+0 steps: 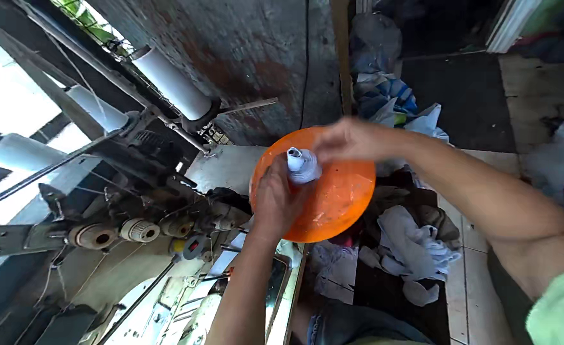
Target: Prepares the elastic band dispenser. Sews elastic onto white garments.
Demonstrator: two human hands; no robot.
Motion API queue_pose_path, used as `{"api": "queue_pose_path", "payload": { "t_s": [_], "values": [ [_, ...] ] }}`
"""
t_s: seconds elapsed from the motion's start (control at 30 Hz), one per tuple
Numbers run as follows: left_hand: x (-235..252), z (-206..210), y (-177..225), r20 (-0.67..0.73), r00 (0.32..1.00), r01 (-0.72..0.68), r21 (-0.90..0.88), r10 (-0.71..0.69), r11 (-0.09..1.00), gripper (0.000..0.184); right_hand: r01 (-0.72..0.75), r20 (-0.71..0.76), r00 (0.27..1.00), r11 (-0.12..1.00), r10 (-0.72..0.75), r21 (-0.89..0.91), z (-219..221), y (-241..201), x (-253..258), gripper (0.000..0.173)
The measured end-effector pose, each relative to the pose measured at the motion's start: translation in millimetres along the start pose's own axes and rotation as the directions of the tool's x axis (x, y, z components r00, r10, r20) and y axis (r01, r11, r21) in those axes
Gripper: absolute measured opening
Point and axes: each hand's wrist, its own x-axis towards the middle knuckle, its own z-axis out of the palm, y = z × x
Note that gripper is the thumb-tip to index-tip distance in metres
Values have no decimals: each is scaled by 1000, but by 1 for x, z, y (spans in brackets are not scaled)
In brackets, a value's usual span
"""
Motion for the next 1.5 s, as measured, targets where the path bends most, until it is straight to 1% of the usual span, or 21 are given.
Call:
{"api": "queue_pose_path", "payload": {
  "t_s": [0.07, 0.13, 0.2, 0.27, 0.33, 0.4, 0.43, 0.5, 0.53, 0.63, 0.67, 0.73, 0.8, 0.87, 0.93, 1.03, 1.1, 1.17, 1.27, 1.37, 1.5],
  "values": [
    [1, -1, -1, 25, 1000, 3, -22, -2, 1000, 63, -183, -290, 948, 971, 133, -155, -25, 14, 12, 29],
    [2, 0, -7, 21, 999, -24, -40, 25, 999, 63, -131, -403, 907, 991, 127, 18, -32, 11, 7, 23],
    [-1, 5, -11, 0, 999, -51, -41, 51, 998, 67, 39, -149, 989, 949, 9, 313, -13, 5, -5, 13],
    [0, 8, -9, -36, 999, -37, -25, 36, 999, 74, 5, 28, 1000, 983, -11, 186, -4, 10, -2, 16],
    [0, 12, -6, -91, 996, -24, -17, 23, 1000, 69, -107, -191, 978, 989, 85, -104, -14, 23, 11, 27],
    [2, 13, -5, -116, 993, -27, 1, 27, 1000, 66, -110, -339, 936, 994, 97, -18, -29, 23, 10, 28],
    [3, 13, -6, -122, 992, -36, 4, 36, 999, 65, -20, -305, 950, 991, 61, 136, -30, 19, 6, 18],
    [3, 14, -7, -123, 992, -43, -8, 41, 999, 63, 54, 39, 996, 887, -80, 460, -17, 18, -2, 15],
    [4, 13, -6, -123, 992, -40, -12, 39, 999, 63, 26, 153, 983, 896, -104, 444, -13, 23, 2, 17],
    [1, 11, -2, -81, 997, -9, -32, 7, 999, 65, -134, -176, 976, 991, 130, -8, -17, 33, 25, 33],
    [-1, 9, -2, -51, 999, -7, -36, 5, 999, 66, -160, -271, 951, 987, 146, -30, -24, 33, 27, 43],
    [-2, 3, -5, -3, 999, -49, -28, 49, 998, 62, -24, -262, 963, 992, 57, 126, -29, 20, 18, 34],
    [-4, -5, -7, 32, 995, -95, -1, 95, 996, 49, 97, 24, 993, 900, -118, 425, -17, 16, 8, 22],
    [-5, -12, -4, -9, 998, -69, 90, 70, 994, 39, 28, 73, 996, 975, -45, 222, -11, 20, 11, 24],
    [-9, -13, -1, -69, 998, 7, 170, 5, 985, 42, -100, -192, 979, 981, 67, -165, -13, 26, 21, 38],
    [-19, -10, 0, -100, 994, -33, 146, 48, 989, 53, -30, -266, 964, 999, 21, -29, -16, 19, 17, 44],
    [-20, -5, 2, -73, 996, -46, 77, 52, 996, 57, 19, -48, 999, 996, -15, 87, -2, 10, 13, 66],
    [-16, -3, 2, -67, 996, -49, 29, 51, 998, 54, 98, 117, 989, 995, -93, -38, 19, 12, 19, 78],
    [-12, -14, 2, -55, 998, -15, 75, 19, 997, 34, 158, 163, 979, 962, -123, -224, 25, 11, 24, 69],
    [-26, -29, 10, -152, 988, 33, 116, -15, 993, 39, 47, 162, 987, 953, 3, -300, 8, -6, 12, 55],
    [-56, -61, 22, -221, 973, -45, 91, 65, 995, 43, 13, 80, 997, 969, 7, -246, -3, -32, 2, 62]
  ]
}}
